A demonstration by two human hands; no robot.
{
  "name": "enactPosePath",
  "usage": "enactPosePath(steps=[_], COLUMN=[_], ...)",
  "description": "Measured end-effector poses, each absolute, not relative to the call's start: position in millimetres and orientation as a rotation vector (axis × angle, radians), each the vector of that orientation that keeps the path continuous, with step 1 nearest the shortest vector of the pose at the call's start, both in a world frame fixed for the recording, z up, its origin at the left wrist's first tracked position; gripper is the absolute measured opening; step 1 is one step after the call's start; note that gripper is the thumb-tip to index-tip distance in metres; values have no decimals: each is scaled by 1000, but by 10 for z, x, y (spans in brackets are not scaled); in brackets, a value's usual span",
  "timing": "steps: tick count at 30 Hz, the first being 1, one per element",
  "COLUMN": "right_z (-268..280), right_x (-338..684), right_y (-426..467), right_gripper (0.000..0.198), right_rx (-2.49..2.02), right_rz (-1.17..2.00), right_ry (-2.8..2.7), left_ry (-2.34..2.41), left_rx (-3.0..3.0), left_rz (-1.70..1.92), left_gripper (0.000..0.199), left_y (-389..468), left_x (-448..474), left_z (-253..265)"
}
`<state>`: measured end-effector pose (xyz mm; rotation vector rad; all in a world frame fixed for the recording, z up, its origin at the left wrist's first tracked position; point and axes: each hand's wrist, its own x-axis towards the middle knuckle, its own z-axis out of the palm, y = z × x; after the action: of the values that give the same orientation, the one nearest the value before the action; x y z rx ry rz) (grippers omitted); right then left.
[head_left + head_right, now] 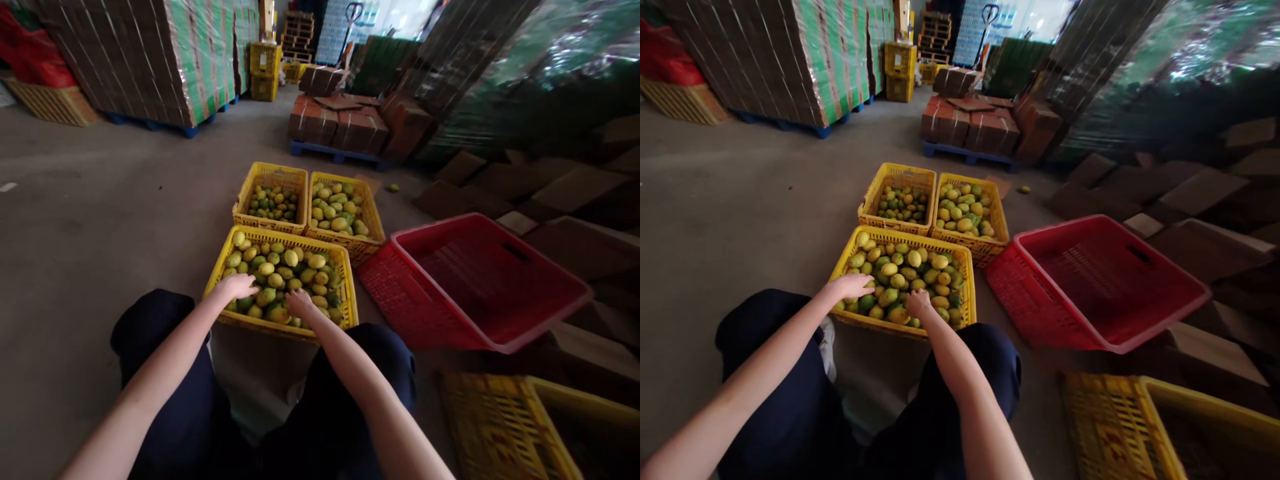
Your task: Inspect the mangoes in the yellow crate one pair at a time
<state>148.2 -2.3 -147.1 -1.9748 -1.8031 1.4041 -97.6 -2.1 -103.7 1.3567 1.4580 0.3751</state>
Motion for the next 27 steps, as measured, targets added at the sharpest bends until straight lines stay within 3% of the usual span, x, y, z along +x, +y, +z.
enactPosePath(steps=[5, 9, 15, 22, 27], right_z=[-1590, -1649, -1654, -956, -415], right_x=[1182, 992, 810, 721, 976], right_y=[148, 143, -47, 75, -48], right_gripper=[34, 24, 49, 36, 46], right_rx=[-2025, -2103, -2093, -1694, -1341], right_rz=[1410, 1309, 1208, 1264, 1187], right_ry=[-1875, -1835, -1759, -1652, -1744], left_ry=[1628, 1644, 1613, 1614, 1124], left_rx=[1425, 1440, 1390, 1302, 518], left_rz=[185, 196, 329, 666, 743], left_gripper=[28, 27, 27, 27, 49], left_y=[-35, -50, -62, 26, -133], left_x=[-1073, -1132, -1213, -1032, -603], left_z=[-1012, -987, -984, -639, -514])
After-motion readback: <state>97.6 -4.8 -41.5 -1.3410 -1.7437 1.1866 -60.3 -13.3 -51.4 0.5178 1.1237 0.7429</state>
